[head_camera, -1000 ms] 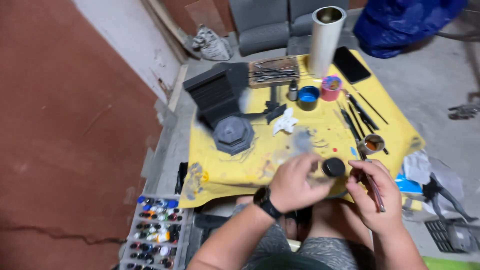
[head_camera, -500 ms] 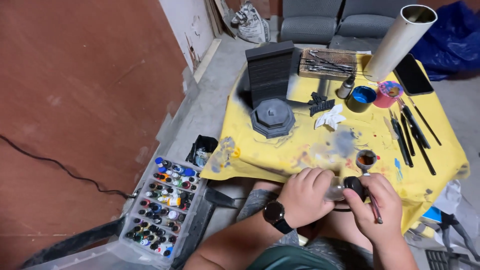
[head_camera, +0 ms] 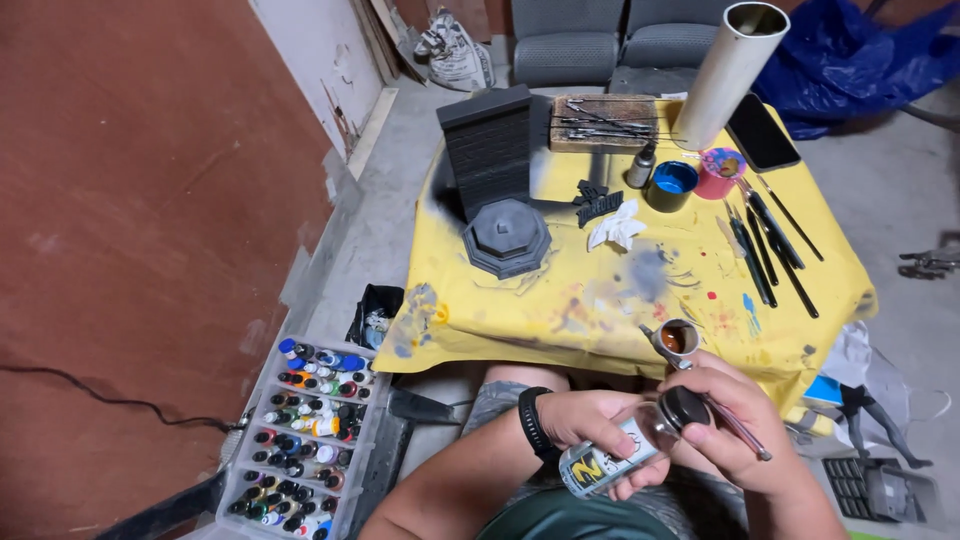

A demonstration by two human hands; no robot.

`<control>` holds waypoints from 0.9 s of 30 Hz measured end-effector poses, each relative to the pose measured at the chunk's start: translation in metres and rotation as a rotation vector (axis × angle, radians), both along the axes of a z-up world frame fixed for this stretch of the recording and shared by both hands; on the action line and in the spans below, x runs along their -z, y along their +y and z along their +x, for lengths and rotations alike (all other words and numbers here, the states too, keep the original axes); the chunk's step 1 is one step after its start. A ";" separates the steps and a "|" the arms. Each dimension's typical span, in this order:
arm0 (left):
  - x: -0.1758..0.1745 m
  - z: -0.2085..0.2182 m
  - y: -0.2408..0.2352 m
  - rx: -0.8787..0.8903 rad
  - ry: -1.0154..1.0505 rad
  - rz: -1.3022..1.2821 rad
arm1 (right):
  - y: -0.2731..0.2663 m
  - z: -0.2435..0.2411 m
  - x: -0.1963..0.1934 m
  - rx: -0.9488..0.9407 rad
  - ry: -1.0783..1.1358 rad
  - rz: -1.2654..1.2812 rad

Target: A person prepares an airbrush by selecting and loading paint, then applies highlights to a 3D printed terrain model.

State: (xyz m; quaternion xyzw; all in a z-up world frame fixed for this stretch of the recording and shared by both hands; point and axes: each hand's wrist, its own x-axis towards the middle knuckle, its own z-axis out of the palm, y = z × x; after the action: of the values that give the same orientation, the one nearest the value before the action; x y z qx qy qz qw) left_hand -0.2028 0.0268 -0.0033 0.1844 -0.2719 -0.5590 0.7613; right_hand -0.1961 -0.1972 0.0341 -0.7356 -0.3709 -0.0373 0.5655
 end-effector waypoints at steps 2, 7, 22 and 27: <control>-0.003 0.000 -0.002 -0.041 -0.022 -0.006 | -0.004 0.003 0.002 0.028 -0.014 0.001; 0.024 0.026 0.004 -0.205 -0.174 -0.055 | -0.025 0.013 0.015 0.133 -0.019 0.044; -0.012 0.153 -0.016 -1.471 -0.957 0.894 | -0.047 0.060 0.066 0.784 -0.158 -0.030; -0.031 0.129 -0.026 -1.540 -0.896 1.082 | -0.051 0.061 0.069 0.846 -0.149 -0.049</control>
State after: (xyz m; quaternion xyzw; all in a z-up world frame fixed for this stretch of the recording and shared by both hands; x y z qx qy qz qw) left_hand -0.0737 0.0012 0.0276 0.8151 -0.0515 0.1502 0.5571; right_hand -0.1355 -0.2485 -0.0348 -0.8316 -0.0770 -0.3099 0.4544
